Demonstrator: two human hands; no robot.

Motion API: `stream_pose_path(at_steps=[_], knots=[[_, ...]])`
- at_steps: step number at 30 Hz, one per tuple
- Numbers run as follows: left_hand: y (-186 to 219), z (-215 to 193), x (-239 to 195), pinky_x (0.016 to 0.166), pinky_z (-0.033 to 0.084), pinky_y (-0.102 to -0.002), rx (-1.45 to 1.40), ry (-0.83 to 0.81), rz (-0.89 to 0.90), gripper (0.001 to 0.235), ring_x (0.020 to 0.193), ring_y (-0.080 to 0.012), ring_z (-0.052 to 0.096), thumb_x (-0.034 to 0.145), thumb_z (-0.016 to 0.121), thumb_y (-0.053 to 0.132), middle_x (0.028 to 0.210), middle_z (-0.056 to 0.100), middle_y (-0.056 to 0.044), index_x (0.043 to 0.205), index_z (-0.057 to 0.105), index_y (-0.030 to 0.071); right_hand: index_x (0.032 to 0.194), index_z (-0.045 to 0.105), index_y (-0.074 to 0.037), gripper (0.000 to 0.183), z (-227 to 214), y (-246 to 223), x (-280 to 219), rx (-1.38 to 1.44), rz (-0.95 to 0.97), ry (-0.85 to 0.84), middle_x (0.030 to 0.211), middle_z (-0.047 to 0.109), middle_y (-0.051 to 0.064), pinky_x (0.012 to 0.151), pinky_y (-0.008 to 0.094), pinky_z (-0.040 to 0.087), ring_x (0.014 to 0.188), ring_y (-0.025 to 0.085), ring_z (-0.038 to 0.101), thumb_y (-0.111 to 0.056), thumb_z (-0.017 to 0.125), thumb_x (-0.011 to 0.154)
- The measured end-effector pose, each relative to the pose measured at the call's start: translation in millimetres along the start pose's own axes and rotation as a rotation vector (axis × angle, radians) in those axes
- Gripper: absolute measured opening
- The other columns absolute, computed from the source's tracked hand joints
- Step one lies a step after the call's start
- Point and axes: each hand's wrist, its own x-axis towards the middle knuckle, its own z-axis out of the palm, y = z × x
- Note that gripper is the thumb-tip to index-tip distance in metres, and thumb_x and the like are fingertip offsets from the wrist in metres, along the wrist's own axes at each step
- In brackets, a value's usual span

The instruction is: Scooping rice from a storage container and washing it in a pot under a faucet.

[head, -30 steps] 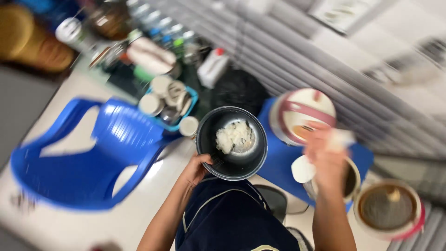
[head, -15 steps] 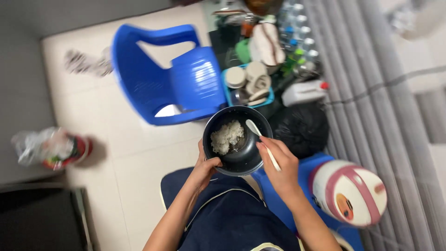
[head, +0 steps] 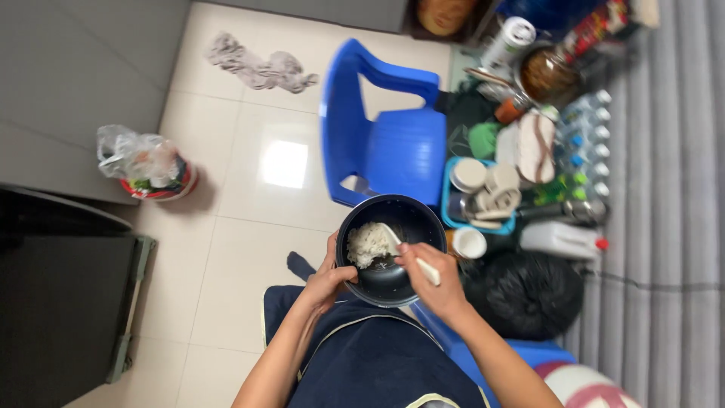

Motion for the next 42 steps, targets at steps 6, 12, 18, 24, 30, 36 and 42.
stream_pose_path(at_steps=[6,12,18,24,30,36,42], knots=[[63.5,-90.2,1.5,0.066,0.052,-0.037,-0.078,0.149,0.033,0.1,0.081,-0.0192,0.056,0.062,0.059,0.003,0.115,0.055,-0.009,0.152,0.024,0.032,0.099,0.076,0.001,0.021,104.2,-35.7,67.4,-0.143,-0.205,-0.222,0.078,0.072,0.014,0.059,0.032,0.054,0.065,0.021,0.071,-0.016,0.063,0.099],[127.8,-182.6,-1.4,0.073,0.053,-0.036,-0.214,0.204,0.128,0.099,0.083,-0.0166,0.056,0.064,0.06,0.007,0.118,0.053,-0.006,0.153,0.024,0.033,0.092,0.076,-0.003,0.019,160.7,-89.5,154.7,-0.152,-0.362,-0.263,0.083,0.076,0.011,0.06,0.031,0.057,0.068,0.021,0.073,-0.014,0.062,0.1],[172.3,-230.7,17.0,0.103,0.049,-0.032,-0.243,0.223,0.445,0.106,0.138,-0.023,0.046,0.063,0.061,0.002,0.149,0.043,-0.011,0.159,0.02,0.023,0.097,0.074,0.001,0.021,224.8,-128.8,241.2,-0.291,-0.419,-0.196,0.081,0.072,0.013,0.06,0.032,0.055,0.067,0.022,0.071,-0.016,0.063,0.101],[231.4,-274.8,51.3,0.091,0.054,-0.036,-0.326,0.342,0.367,0.112,0.134,-0.0298,0.047,0.058,0.059,-0.002,0.146,0.041,-0.013,0.156,0.015,0.03,0.092,0.074,0.002,0.03,287.6,-133.2,326.1,-0.161,-0.19,-0.404,0.076,0.077,0.011,0.058,0.028,0.056,0.064,0.016,0.075,-0.022,0.06,0.101],[289.3,-312.4,100.7,0.065,0.055,-0.039,-0.48,0.454,0.282,0.105,0.111,-0.0279,0.058,0.061,0.055,-0.001,0.138,0.046,-0.013,0.154,0.019,0.033,0.095,0.076,0.005,0.036,356.9,-113.1,434.2,0.02,0.129,-0.628,0.076,0.08,0.014,0.064,0.027,0.063,0.07,0.018,0.079,-0.026,0.058,0.1],[332.5,-356.6,135.0,0.071,0.056,-0.033,-0.617,0.599,0.387,0.106,0.109,-0.0222,0.059,0.063,0.056,-0.002,0.134,0.051,-0.009,0.156,0.021,0.035,0.104,0.074,0.01,0.038,430.6,-130.8,531.1,0.137,0.183,-0.895,0.083,0.081,0.016,0.067,0.029,0.065,0.074,0.02,0.08,-0.025,0.058,0.102],[355.9,-408.8,118.3,0.079,0.057,-0.029,-0.827,0.762,0.621,0.104,0.112,-0.0186,0.061,0.062,0.056,-0.005,0.138,0.053,-0.007,0.156,0.029,0.03,0.139,0.057,0.003,0.06,474.3,-259.0,589.1,-0.038,-0.664,-1.01,0.11,0.074,0.017,0.075,0.028,0.055,0.095,0.019,0.071,-0.019,0.077,0.086]])
